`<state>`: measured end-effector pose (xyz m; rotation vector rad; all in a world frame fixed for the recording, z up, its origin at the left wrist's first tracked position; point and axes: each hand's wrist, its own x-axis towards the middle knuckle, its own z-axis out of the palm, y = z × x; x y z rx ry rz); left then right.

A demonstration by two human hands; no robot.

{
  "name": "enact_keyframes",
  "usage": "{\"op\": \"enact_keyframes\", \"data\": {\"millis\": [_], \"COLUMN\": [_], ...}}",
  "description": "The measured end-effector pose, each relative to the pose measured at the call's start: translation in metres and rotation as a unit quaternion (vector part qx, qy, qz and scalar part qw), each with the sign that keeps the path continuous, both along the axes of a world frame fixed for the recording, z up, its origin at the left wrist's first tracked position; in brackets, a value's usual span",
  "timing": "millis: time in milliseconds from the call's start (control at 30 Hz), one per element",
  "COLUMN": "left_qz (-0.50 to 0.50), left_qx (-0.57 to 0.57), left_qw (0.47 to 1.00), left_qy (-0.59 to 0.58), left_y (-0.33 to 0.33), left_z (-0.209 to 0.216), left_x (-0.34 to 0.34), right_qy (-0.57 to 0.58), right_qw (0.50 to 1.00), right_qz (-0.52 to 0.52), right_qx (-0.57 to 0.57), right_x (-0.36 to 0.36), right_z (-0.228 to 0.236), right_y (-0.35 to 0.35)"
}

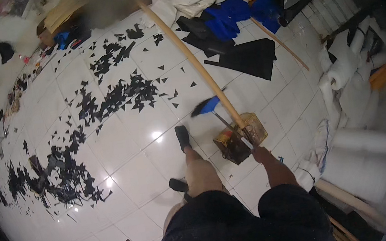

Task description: The person sweeps black fabric scraps into a pile using a broom and then picks up the brush part of the broom to sweep smaller scraps together by hand.

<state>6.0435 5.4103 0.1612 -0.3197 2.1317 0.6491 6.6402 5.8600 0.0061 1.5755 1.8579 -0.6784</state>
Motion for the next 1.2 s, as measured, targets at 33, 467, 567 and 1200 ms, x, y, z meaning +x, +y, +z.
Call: {"op": "enact_keyframes", "data": {"millis": [33, 467, 567, 1200], "left_qz": [0.0, -0.165, -0.14, -0.125], "left_qx": [0.006, 0.032, -0.013, 0.018], "left_qw": [1.0, 0.986, 0.99, 0.987], "left_qy": [0.018, -0.009, -0.002, -0.094], "left_y": [0.025, 0.283, 0.29, 0.276], "left_z": [0.01, 0.025, 0.025, -0.055], "left_x": [-0.007, 0.019, 0.007, -0.076], "right_qy": [0.0, 0.087, 0.196, 0.08], "right_qw": [1.0, 0.94, 0.94, 0.982], "right_qz": [0.009, 0.33, 0.26, -0.121], "right_qx": [-0.018, 0.019, 0.1, -0.122], "right_x": [0.002, -0.386, -0.552, -0.171], "right_z": [-0.004, -0.074, -0.099, 0.092], "right_y": [0.028, 0.361, 0.28, 0.195]}}
